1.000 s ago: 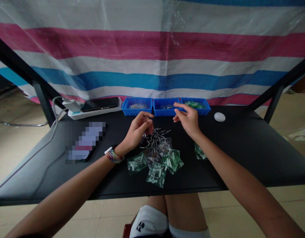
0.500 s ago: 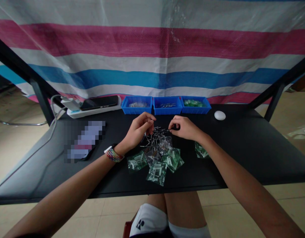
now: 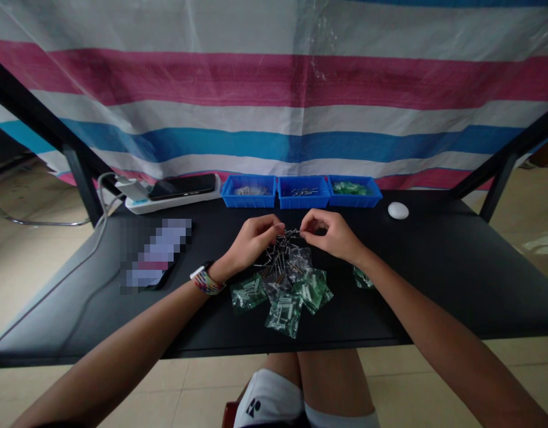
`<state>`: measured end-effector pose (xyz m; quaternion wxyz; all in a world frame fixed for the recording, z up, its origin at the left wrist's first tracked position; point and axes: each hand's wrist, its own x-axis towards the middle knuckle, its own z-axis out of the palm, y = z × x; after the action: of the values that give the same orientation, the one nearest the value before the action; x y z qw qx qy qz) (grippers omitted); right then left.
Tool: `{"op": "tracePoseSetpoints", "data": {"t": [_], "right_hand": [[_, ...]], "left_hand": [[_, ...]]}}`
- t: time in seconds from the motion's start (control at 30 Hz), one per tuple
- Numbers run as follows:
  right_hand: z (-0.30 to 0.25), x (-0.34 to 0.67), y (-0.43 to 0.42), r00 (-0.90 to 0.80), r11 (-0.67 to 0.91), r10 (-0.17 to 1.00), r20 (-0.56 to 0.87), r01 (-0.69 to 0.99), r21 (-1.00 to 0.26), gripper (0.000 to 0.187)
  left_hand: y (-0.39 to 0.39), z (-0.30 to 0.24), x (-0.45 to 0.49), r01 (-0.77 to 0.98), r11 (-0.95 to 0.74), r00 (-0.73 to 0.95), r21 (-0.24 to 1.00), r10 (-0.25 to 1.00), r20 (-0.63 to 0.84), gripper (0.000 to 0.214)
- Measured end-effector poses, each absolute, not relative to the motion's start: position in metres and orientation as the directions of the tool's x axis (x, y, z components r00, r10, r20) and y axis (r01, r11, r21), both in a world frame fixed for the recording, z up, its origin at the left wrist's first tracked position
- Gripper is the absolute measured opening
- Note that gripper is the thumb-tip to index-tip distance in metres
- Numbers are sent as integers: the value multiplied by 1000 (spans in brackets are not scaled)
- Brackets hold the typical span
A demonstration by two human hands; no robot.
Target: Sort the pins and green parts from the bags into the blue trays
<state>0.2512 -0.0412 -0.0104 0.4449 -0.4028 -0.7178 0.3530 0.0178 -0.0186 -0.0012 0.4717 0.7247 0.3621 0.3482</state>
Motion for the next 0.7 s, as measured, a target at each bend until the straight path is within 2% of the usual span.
{"op": "tracePoseSetpoints", "data": {"t": [0.2, 0.33, 0.43, 0.7], "right_hand": [[-9, 245, -47, -273, 507, 856, 439, 274, -817, 10], [-10, 245, -46, -237, 499, 864, 444, 286, -818, 9], [-11, 245, -46, -233, 455, 885, 402, 254, -854, 7], [-9, 243, -49, -193, 268, 948, 251, 68, -961, 22]], "left_hand": [[-20, 0, 19, 156, -235, 528, 959, 841, 121, 29], [-19, 0, 19, 114, -193, 542, 975, 834, 101, 19], [-20, 0, 21, 69, -205, 526, 976, 839, 139, 14], [-20, 0, 21, -2, -274, 457, 962, 855, 245, 18]]}}
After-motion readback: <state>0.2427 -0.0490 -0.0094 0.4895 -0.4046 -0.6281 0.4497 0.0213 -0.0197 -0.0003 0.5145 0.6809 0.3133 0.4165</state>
